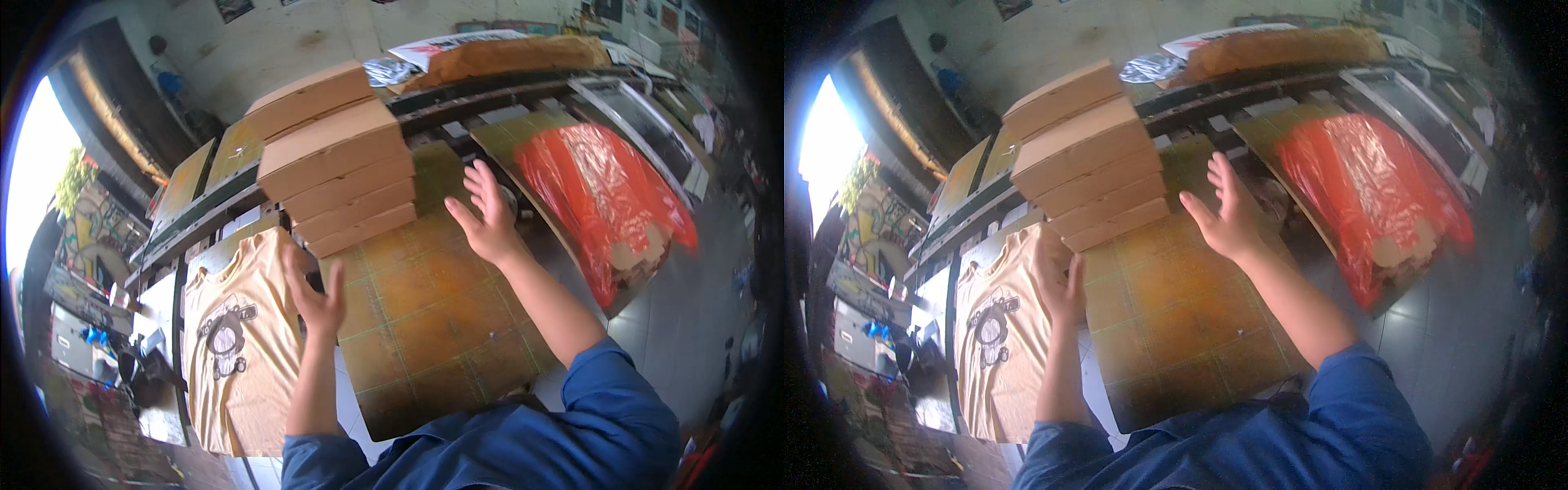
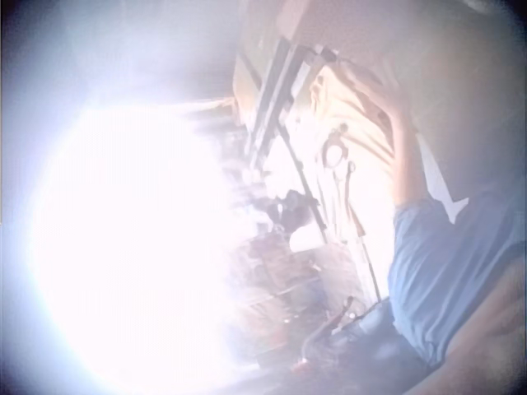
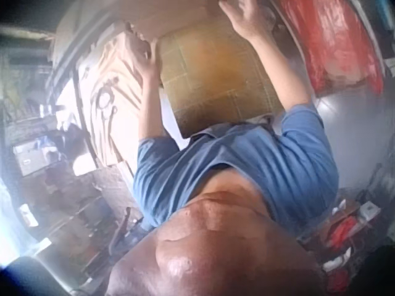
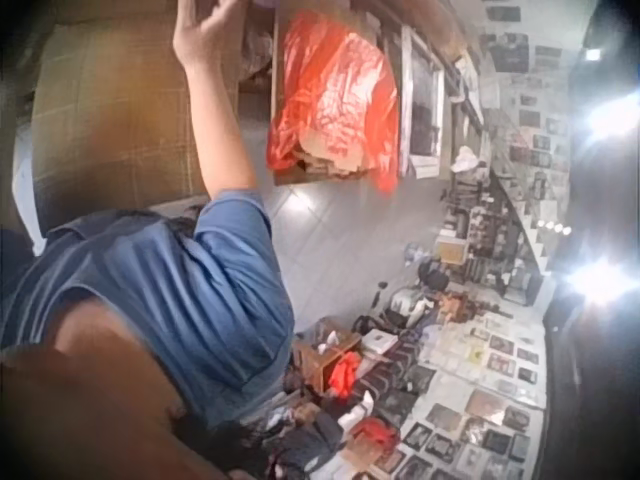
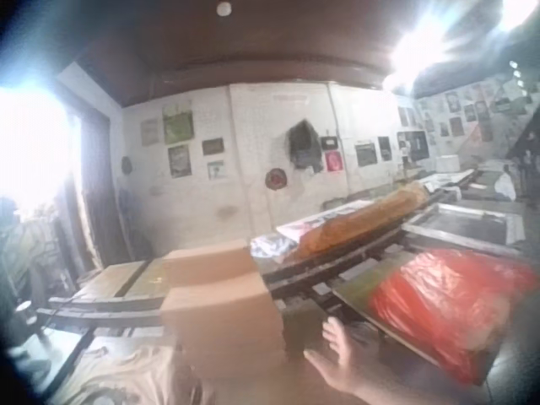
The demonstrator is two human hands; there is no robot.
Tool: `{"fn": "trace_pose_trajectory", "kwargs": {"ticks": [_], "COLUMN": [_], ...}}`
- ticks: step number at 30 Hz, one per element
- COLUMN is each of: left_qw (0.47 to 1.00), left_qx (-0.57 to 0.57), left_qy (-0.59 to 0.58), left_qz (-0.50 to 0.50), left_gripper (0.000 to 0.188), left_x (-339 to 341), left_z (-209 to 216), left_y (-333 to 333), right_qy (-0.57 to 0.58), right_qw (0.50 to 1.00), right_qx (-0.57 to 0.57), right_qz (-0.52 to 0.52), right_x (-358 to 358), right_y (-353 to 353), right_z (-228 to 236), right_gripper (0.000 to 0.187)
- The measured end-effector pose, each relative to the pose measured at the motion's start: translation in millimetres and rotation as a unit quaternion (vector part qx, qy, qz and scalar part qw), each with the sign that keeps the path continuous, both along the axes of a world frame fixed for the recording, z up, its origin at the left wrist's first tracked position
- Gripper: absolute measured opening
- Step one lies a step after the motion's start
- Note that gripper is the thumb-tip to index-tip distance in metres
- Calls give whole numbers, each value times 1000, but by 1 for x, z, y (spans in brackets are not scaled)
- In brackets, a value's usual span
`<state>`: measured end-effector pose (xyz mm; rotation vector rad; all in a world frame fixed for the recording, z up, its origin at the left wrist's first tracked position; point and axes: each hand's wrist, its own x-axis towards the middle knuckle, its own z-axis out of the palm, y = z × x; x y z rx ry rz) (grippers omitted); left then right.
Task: The person repeatedly folds flat cardboard pieces into small rectangular boxes by hand. They fold the side flaps, tuck the tabs into slots, and then place the finished boxes into a red plastic bag on the table.
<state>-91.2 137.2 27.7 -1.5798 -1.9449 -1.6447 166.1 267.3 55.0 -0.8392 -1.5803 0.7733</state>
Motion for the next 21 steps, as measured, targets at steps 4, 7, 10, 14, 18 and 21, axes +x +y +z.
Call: {"fn": "trace_pose_trajectory", "kwargs": {"ticks": [4,7,10,14,18,21], "left_qw": [981,966,941,909,905,918], "left_qx": [-130,-167,-161,-172,-191,-153], "left_qy": [48,-5,-101,-178,-146,-135], "left_qz": [-139,-196,-280,-336,-350,-340], "left_gripper": [76,73,70,69,68,69], "left_x": [75,131,199,281,344,372], "left_z": [-4,-11,-15,-30,-22,-14], "left_y": [-34,-44,-43,-38,-26,-28], "right_qy": [57,134,103,-165,-392,-409], "right_qw": [998,989,993,964,876,878], "right_qx": [7,39,62,111,144,152], "right_qz": [31,38,-6,-174,-241,-196], "right_x": [93,171,270,389,435,439], "right_y": [-63,-92,-103,-93,-67,-50], "right_z": [-5,-5,-7,-27,-62,-69], "right_gripper": [71,65,46,37,42,39]}}
